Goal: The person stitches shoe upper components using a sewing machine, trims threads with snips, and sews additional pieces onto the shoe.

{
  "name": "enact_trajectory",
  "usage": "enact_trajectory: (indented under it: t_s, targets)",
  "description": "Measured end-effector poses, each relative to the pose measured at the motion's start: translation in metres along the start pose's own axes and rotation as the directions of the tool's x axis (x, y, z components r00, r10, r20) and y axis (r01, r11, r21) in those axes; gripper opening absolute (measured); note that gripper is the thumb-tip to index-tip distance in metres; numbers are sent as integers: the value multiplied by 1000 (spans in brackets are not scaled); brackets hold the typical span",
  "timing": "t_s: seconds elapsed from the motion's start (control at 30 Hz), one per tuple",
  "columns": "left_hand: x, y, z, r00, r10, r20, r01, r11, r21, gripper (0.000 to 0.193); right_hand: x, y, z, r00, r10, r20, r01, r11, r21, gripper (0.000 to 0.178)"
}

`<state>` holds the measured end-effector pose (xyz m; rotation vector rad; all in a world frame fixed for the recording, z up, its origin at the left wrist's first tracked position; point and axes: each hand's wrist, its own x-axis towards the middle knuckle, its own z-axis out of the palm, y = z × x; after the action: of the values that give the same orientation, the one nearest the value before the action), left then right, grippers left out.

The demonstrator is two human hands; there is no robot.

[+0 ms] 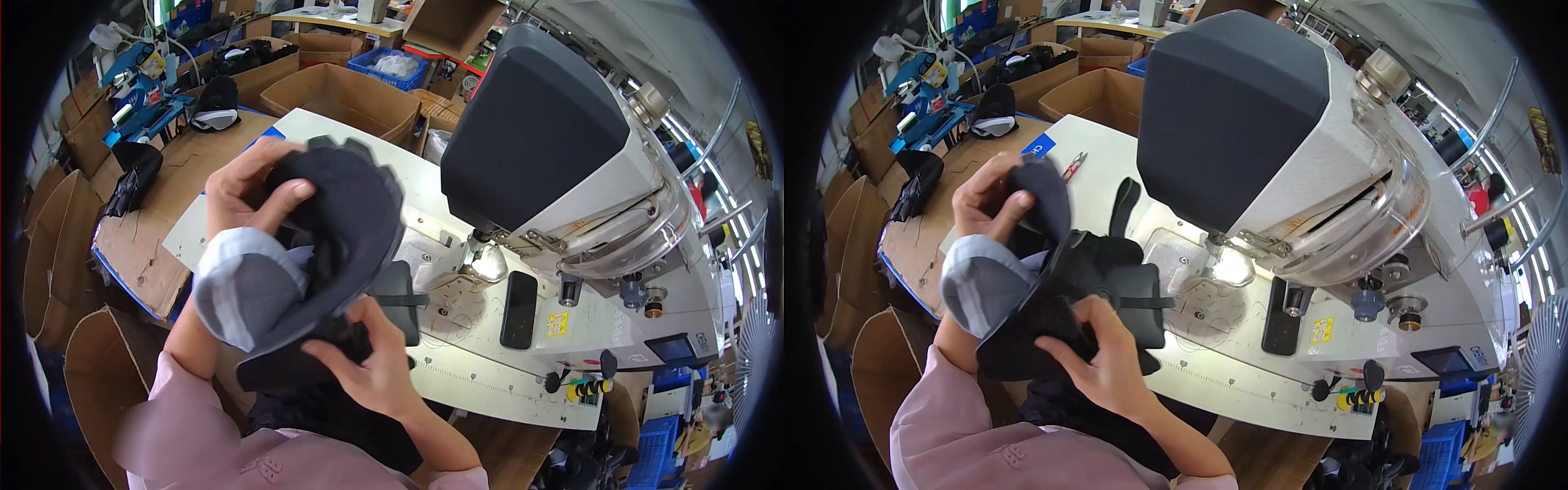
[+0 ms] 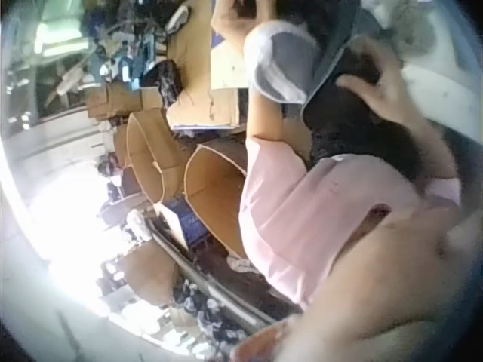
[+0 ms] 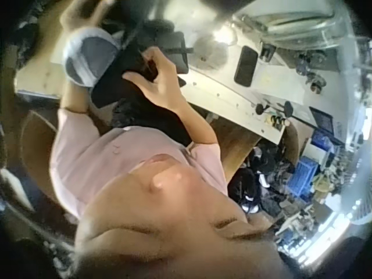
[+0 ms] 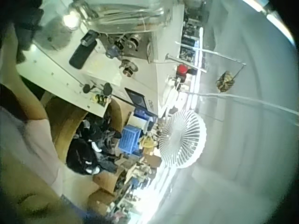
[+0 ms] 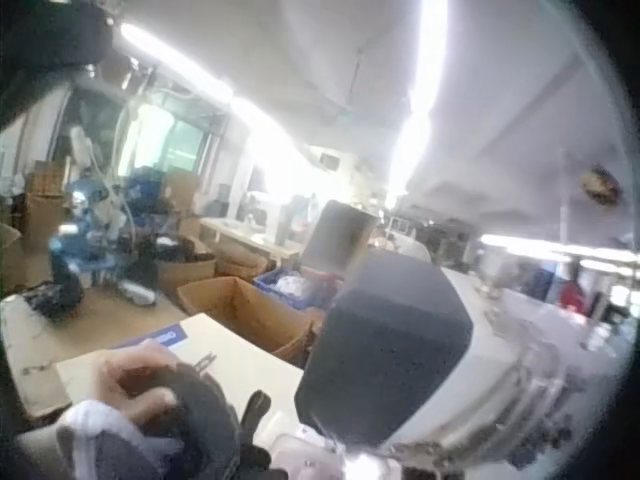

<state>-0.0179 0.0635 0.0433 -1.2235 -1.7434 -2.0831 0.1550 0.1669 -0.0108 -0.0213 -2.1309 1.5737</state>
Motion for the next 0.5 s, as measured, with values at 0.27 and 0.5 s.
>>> enact_trajectory:
  t_s: [0.27, 0.5]
  targets:
    - [-27, 19, 10, 692, -153, 706, 375, 911, -170, 77, -8, -15, -62, 993, -80, -87, 46, 941, -334, 22]
    - [-8, 2, 3, 345, -502, 794, 632, 749, 199, 85, -4, -4, -74, 996, -72, 48, 86, 908, -410, 21]
